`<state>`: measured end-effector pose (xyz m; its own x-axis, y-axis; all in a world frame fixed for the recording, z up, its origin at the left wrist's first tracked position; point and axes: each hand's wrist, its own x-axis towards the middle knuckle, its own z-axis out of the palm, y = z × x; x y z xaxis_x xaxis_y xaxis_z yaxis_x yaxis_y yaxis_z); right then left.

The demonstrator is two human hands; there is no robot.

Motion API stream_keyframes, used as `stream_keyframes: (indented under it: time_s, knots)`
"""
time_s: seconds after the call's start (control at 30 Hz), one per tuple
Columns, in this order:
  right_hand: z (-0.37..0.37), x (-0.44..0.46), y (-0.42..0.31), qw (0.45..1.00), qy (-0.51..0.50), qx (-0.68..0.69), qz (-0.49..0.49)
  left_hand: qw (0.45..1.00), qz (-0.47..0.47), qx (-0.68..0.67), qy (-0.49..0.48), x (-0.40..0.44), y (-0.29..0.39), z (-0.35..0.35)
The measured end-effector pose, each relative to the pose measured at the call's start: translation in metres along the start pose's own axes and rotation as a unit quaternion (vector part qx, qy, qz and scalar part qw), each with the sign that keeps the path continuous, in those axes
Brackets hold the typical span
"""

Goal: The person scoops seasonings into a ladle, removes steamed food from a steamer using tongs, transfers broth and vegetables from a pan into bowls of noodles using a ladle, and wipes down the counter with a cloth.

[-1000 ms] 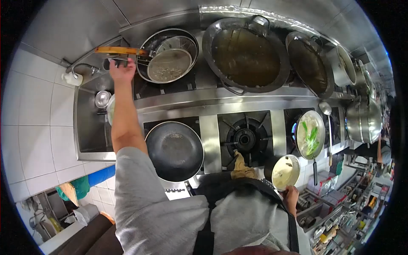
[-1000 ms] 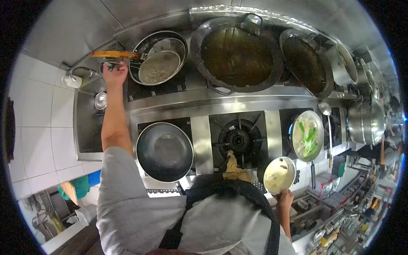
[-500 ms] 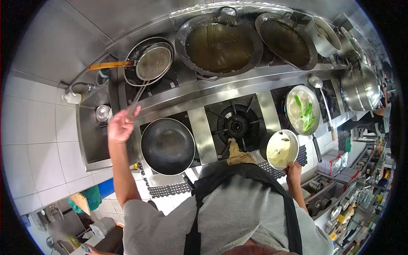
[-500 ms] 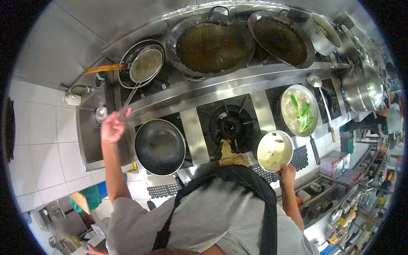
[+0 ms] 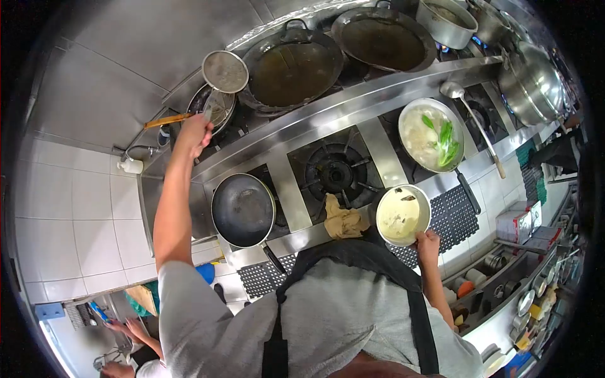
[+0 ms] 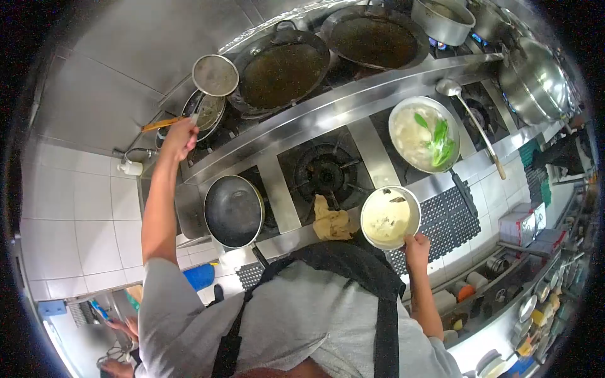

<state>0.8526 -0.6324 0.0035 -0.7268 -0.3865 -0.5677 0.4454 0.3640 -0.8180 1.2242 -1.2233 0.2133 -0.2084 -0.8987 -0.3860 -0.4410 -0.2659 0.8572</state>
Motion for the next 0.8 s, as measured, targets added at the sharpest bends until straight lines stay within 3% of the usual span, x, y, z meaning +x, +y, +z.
stream_keyframes:
  time_s: [0.03, 0.17, 0.27, 0.33, 0.4, 0.67, 0.73, 0.8]
  knots:
    - [-0.011, 0.002, 0.011, 1.0, -0.003, 0.0, -0.006, 0.998, -0.023, 0.063, 0.01, 0.012, 0.004, 0.017]
    - [-0.041, -0.009, 0.025, 1.0, 0.004, 0.015, 0.0, 0.995, -0.032, 0.086, 0.039, 0.016, 0.008, 0.083]
    - [-0.059, -0.019, 0.028, 0.998, 0.028, 0.059, -0.011, 0.996, -0.073, 0.037, 0.035, 0.012, 0.009, 0.119]
    - [-0.081, -0.015, 0.039, 0.998, 0.027, 0.052, -0.006, 0.994, -0.108, 0.03, -0.021, 0.013, 0.008, 0.135]
    - [-0.097, -0.017, 0.04, 0.999, 0.027, 0.042, -0.003, 0.995, -0.096, 0.013, -0.013, 0.018, -0.002, 0.152]
    - [-0.145, -0.018, 0.045, 0.998, 0.059, 0.015, -0.011, 0.982, -0.123, -0.132, -0.055, 0.006, -0.019, 0.225]
    - [-0.146, -0.021, 0.038, 0.998, 0.06, 0.019, -0.024, 0.953, -0.125, -0.262, -0.093, 0.012, -0.025, 0.237]
    - [-0.143, -0.026, 0.033, 0.994, 0.099, 0.045, -0.026, 0.941, -0.117, -0.297, -0.11, 0.011, -0.027, 0.245]
